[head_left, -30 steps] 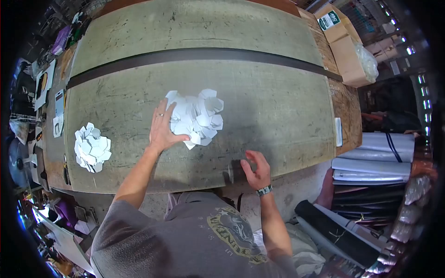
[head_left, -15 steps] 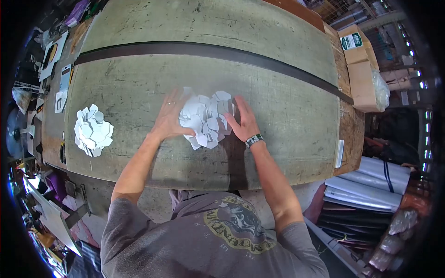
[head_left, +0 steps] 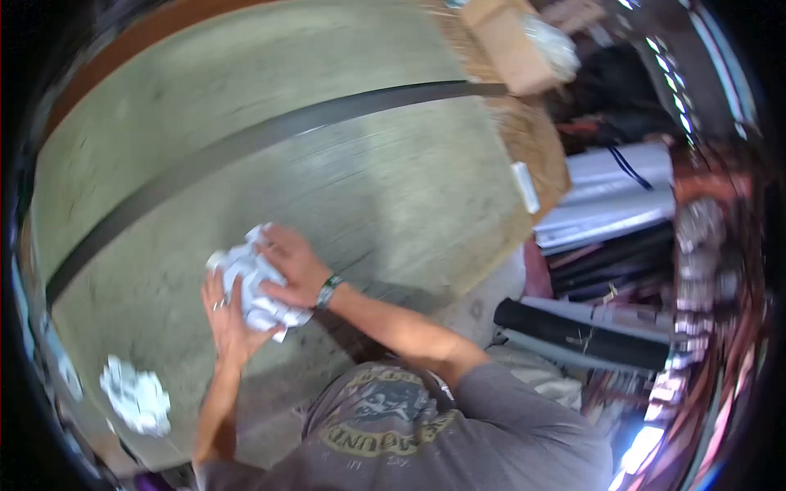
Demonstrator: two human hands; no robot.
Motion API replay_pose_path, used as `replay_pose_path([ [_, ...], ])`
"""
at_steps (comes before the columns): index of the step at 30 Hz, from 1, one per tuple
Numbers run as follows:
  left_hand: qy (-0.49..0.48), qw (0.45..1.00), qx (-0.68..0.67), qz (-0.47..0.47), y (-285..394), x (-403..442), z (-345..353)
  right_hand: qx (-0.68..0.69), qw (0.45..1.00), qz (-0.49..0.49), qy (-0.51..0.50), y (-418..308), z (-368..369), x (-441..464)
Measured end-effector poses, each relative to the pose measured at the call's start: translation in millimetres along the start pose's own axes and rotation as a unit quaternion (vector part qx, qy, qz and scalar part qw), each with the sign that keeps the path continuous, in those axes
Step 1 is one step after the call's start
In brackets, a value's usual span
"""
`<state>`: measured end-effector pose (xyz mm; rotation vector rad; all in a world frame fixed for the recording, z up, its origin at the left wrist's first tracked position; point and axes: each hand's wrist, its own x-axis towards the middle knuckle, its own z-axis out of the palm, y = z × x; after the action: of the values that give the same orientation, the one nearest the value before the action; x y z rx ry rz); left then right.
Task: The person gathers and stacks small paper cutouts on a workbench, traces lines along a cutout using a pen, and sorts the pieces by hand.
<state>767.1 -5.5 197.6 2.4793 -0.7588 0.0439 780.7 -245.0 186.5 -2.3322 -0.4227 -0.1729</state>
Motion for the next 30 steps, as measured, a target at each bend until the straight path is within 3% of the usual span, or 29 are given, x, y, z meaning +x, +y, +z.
replay_pose_path([
  [15,0.075,0.995,-0.051,-0.051,42.9,11.5,33.9,0.061,0.997,0.039,0.006,-5.2,-9.2,-12.2],
  [23,0.149,0.977,-0.114,-0.097,73.6,32.8,65.6,0.135,0.984,0.111,-0.009,3.6,-32.3,-9.7],
  [26,0.149,0.969,-0.132,-0.145,98.8,50.8,75.3,0.151,0.983,0.091,0.041,21.2,-41.1,-11.5],
  [30,0.161,0.961,-0.183,-0.133,136.3,86.7,90.1,0.182,0.975,0.107,0.074,53.3,-67.7,-19.5],
])
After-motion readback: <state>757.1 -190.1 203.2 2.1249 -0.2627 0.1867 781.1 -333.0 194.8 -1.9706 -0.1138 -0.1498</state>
